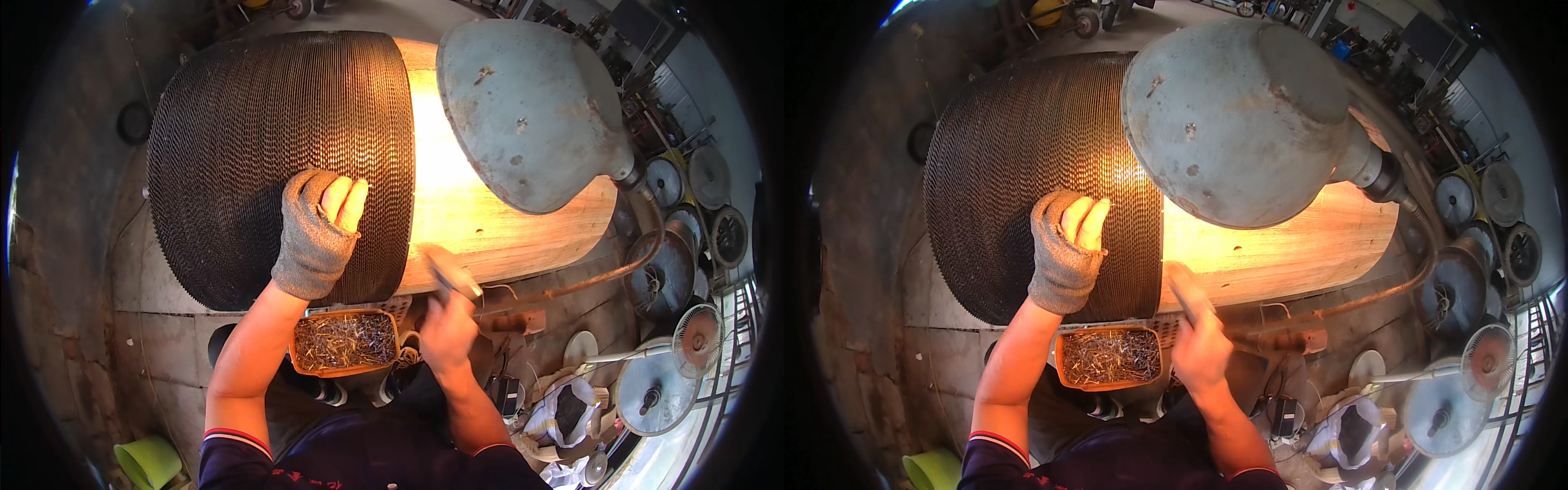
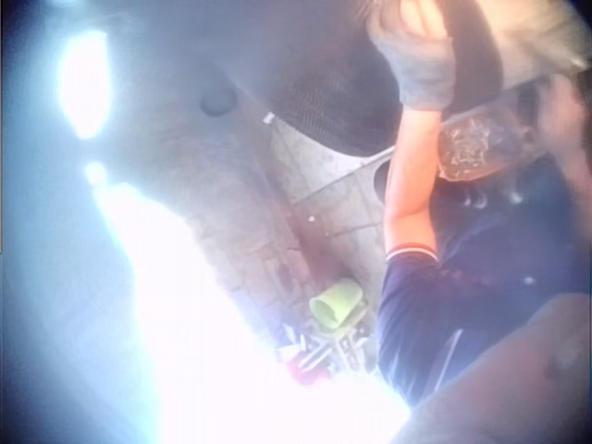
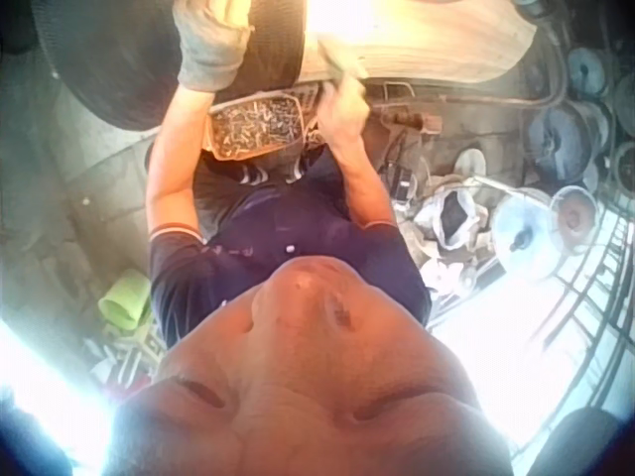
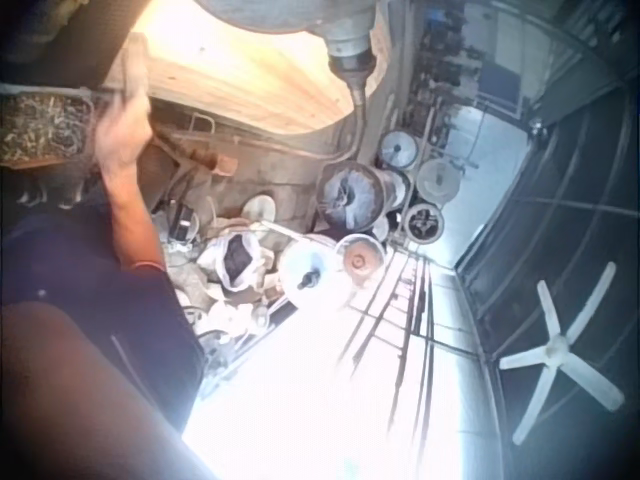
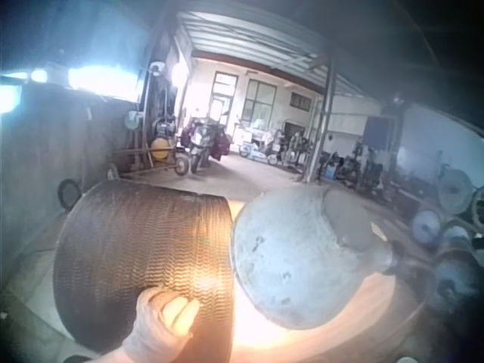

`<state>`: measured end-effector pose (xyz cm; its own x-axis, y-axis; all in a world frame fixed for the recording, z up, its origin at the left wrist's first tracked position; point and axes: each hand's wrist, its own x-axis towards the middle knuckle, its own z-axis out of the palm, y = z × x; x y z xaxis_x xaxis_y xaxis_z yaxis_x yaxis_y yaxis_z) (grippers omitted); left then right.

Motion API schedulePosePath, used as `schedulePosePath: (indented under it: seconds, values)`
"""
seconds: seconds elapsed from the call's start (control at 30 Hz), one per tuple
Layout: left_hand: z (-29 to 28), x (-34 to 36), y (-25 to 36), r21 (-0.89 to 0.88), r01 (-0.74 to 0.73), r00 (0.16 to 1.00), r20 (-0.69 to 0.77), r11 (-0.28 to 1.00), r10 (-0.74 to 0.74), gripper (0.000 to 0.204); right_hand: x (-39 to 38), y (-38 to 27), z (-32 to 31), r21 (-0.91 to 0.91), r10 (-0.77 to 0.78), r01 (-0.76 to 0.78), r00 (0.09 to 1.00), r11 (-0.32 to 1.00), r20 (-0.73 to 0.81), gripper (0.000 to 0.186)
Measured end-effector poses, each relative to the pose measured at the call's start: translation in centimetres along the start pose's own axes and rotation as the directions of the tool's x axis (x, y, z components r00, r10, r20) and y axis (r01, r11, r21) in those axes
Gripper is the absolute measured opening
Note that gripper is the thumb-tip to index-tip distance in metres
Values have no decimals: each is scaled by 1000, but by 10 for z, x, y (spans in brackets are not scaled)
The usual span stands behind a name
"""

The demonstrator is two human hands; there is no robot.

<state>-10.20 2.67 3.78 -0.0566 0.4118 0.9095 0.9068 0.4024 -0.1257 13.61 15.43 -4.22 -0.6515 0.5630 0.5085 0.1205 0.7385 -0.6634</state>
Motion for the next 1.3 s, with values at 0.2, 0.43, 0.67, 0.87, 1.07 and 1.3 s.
schedulePosePath:
  seconds: [0.2,0.43,0.67,0.87,1.07,1.3]
  values:
    - [-3,6,3,50,15,1000,-1,999,-15,47,-13,-14,-10,256,36,-6,993,967,-113,23]
    - [-5,6,5,12,65,998,25,998,-66,45,4,6,7,-21,117,-116,992,993,39,25]
    - [2,6,-3,14,58,997,43,998,-59,44,21,-17,5,-229,85,-72,995,971,45,26]
    - [-1,14,-3,32,54,998,31,998,-55,39,-2,-6,-1,226,21,6,993,974,-116,21]
    - [3,13,0,61,86,995,39,994,-89,36,11,0,2,74,205,-209,977,975,63,25]
    - [9,30,-16,179,87,993,58,980,-99,35,33,-4,-6,-47,-325,322,938,946,-121,26]
